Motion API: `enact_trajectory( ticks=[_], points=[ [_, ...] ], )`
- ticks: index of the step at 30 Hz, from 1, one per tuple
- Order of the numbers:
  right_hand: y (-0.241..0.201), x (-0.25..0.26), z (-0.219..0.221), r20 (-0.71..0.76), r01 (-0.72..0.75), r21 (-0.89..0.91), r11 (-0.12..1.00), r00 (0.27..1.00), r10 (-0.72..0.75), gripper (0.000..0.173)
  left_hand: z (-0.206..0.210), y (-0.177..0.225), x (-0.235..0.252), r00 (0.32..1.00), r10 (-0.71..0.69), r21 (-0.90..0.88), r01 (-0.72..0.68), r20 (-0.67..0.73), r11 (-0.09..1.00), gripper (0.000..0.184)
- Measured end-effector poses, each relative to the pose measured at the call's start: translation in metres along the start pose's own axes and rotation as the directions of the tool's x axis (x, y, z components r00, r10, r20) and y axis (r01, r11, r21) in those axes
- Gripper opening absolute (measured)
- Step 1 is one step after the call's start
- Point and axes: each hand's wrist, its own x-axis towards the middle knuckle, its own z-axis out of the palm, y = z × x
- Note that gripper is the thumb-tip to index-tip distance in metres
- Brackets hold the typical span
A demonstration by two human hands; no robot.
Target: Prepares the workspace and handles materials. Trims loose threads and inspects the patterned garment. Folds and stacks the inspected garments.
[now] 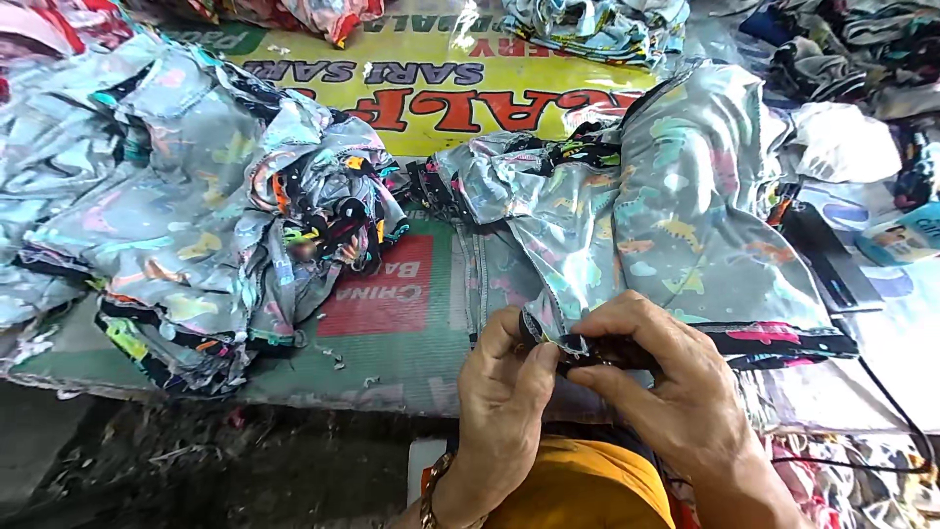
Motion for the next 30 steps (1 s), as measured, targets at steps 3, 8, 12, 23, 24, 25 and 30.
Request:
enact_trajectory(
  ticks=[3,8,12,23,24,25,30],
  points=[
    [0.0,0.001,0.0,-0.003,0.003,0.024,1.0,1.0,-0.003,0.023,0.0,-0.001,0.0,0.999,0.036,0.053,-0.037,0.027,0.998,0.012],
    [0.001,0.001,0.001,-0.005,0.004,0.051,0.999,1.0,-0.004,0.021,-0.004,-0.001,0.0,0.996,0.073,0.179,-0.081,0.049,0.981,0.011],
    [0.002,0.002,0.003,-0.004,0.017,0.072,0.997,1.0,-0.017,0.019,-0.007,0.001,0.0,0.995,0.086,0.243,-0.098,0.059,0.965,0.009],
    [0.005,0.004,0.015,-0.011,0.099,-0.112,0.989,0.995,-0.101,0.015,-0.03,0.017,0.012,0.97,0.131,0.536,-0.223,0.204,0.814,0.028],
    [0.004,0.005,0.014,-0.036,0.11,-0.108,0.988,0.993,-0.114,0.012,-0.036,0.024,0.018,0.96,0.11,0.667,-0.259,0.258,0.698,0.031],
    [0.002,0.007,0.013,-0.049,0.118,-0.101,0.988,0.991,-0.124,0.011,-0.041,0.029,0.027,0.944,0.074,0.772,-0.308,0.323,0.556,0.032],
    [-0.019,0.018,0.02,0.063,0.19,-0.258,0.947,0.982,-0.179,0.012,-0.037,0.031,0.093,0.774,-0.267,0.804,-0.594,0.574,0.007,0.025]
  ],
)
